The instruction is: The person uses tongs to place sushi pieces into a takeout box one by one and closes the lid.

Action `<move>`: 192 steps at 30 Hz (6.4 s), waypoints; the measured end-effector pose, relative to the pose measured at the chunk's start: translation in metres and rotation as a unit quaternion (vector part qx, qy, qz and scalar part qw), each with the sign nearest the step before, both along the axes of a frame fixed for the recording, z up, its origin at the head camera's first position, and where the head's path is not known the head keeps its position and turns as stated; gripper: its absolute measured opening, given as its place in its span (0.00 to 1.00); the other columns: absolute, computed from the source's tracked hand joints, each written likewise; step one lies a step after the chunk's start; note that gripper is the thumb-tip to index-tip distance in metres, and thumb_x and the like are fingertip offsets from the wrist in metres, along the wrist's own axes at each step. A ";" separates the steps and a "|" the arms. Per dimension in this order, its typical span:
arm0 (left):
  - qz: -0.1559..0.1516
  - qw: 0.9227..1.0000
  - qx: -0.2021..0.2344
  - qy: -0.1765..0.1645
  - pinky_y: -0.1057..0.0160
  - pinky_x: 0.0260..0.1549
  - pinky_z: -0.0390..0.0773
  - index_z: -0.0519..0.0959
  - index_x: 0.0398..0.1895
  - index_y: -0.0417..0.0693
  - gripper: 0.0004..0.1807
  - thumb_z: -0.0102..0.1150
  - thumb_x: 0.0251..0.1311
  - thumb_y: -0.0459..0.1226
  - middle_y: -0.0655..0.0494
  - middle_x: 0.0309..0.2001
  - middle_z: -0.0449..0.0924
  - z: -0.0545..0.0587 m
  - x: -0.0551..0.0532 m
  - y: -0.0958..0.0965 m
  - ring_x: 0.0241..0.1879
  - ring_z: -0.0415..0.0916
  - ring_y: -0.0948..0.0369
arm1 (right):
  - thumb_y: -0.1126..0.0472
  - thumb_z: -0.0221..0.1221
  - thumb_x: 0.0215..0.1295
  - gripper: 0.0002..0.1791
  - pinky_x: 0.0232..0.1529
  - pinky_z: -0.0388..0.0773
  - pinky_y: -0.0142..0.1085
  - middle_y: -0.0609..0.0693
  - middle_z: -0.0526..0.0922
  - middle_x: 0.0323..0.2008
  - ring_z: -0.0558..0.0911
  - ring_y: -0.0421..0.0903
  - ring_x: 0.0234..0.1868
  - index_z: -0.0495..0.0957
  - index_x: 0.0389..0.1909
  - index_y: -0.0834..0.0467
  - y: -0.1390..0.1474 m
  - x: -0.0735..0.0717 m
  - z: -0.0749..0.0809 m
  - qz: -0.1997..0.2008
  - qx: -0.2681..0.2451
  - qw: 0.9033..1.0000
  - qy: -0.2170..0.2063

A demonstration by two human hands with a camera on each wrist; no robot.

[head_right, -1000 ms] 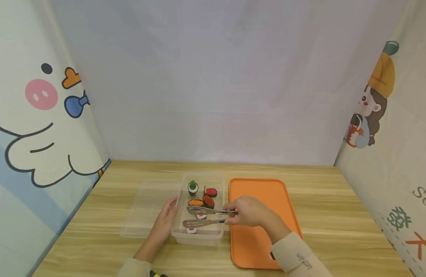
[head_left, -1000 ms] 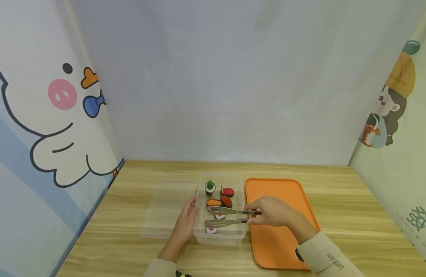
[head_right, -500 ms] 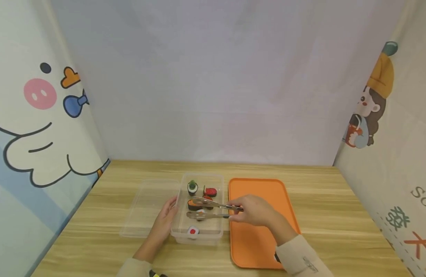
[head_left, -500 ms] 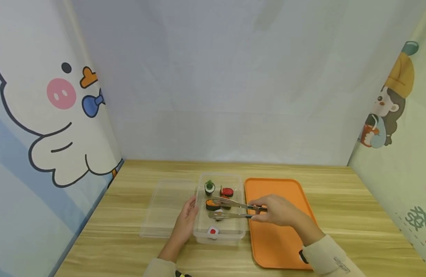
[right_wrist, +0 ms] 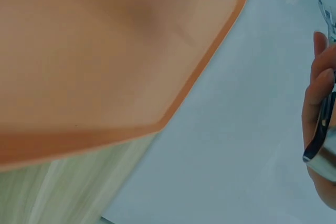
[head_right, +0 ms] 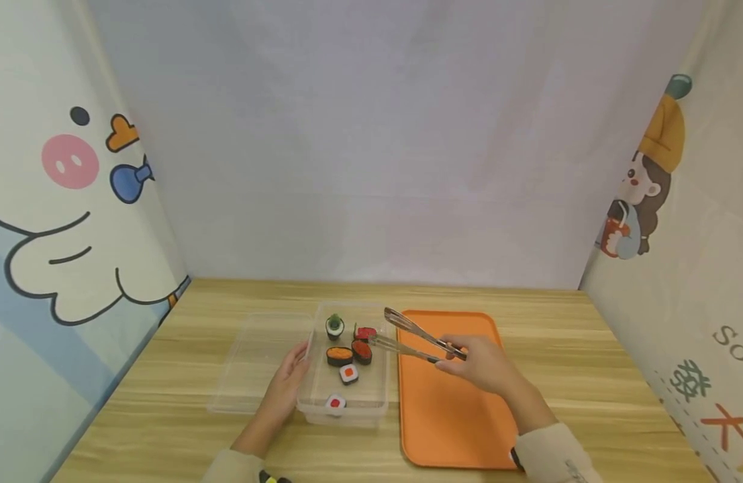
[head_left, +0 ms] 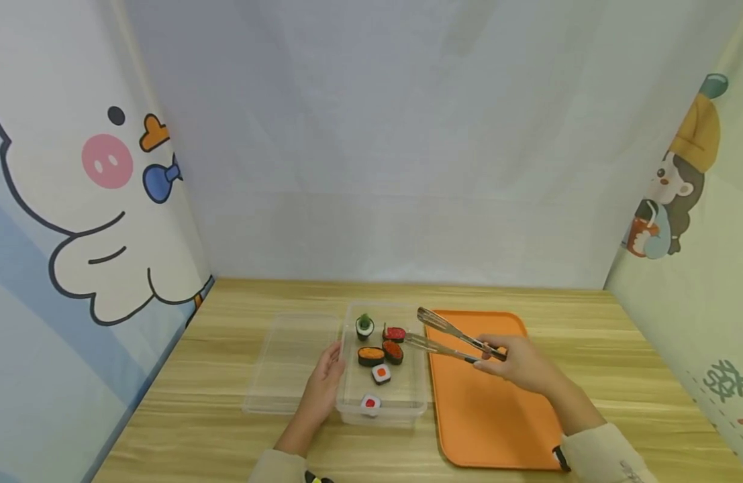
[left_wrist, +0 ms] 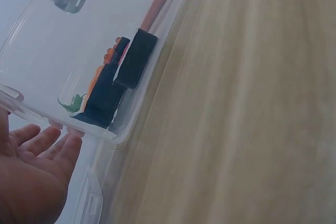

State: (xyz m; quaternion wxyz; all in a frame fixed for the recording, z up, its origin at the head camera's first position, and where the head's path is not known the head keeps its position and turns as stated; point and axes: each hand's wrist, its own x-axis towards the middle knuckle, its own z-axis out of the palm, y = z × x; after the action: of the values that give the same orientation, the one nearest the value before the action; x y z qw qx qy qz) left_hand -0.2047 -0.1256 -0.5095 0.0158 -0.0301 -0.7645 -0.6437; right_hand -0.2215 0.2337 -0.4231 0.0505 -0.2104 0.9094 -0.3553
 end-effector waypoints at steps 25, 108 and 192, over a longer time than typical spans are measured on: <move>0.001 1.000 -0.009 -0.003 0.41 0.65 0.58 0.57 0.72 0.35 0.24 0.39 0.76 0.34 0.31 0.68 0.60 -0.001 0.001 0.000 0.66 0.59 0.39 | 0.40 0.56 0.68 0.41 0.19 0.72 0.39 0.71 0.78 0.47 0.80 0.49 0.25 0.65 0.65 0.71 0.064 0.005 -0.010 -0.250 0.069 0.966 0.000; -0.005 1.000 0.016 -0.010 0.46 0.66 0.57 0.57 0.72 0.34 0.27 0.43 0.75 0.39 0.37 0.70 0.59 0.002 -0.008 -0.011 0.68 0.57 0.43 | 0.44 0.45 0.74 0.39 0.55 0.69 0.60 0.74 0.68 0.59 0.69 0.71 0.58 0.59 0.67 0.75 0.072 0.000 -0.007 -0.368 -0.024 0.929 -0.042; 0.130 0.979 -0.099 -0.119 0.44 0.60 0.63 0.59 0.70 0.32 0.29 0.46 0.71 0.40 0.31 0.65 0.61 -0.003 0.002 -0.130 0.61 0.61 0.43 | 0.64 0.55 0.67 0.35 0.68 0.53 0.57 0.76 0.56 0.66 0.57 0.70 0.67 0.53 0.67 0.77 -0.340 0.031 -0.073 -0.281 -0.334 0.890 -0.128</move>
State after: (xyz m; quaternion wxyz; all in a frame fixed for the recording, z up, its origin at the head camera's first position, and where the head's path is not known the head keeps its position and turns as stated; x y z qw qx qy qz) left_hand -0.2022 -0.2553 -0.5126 0.0054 0.1454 -0.8181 -0.5564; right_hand -0.1908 -0.1065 -0.4958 -0.0091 0.0971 0.7439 -0.6612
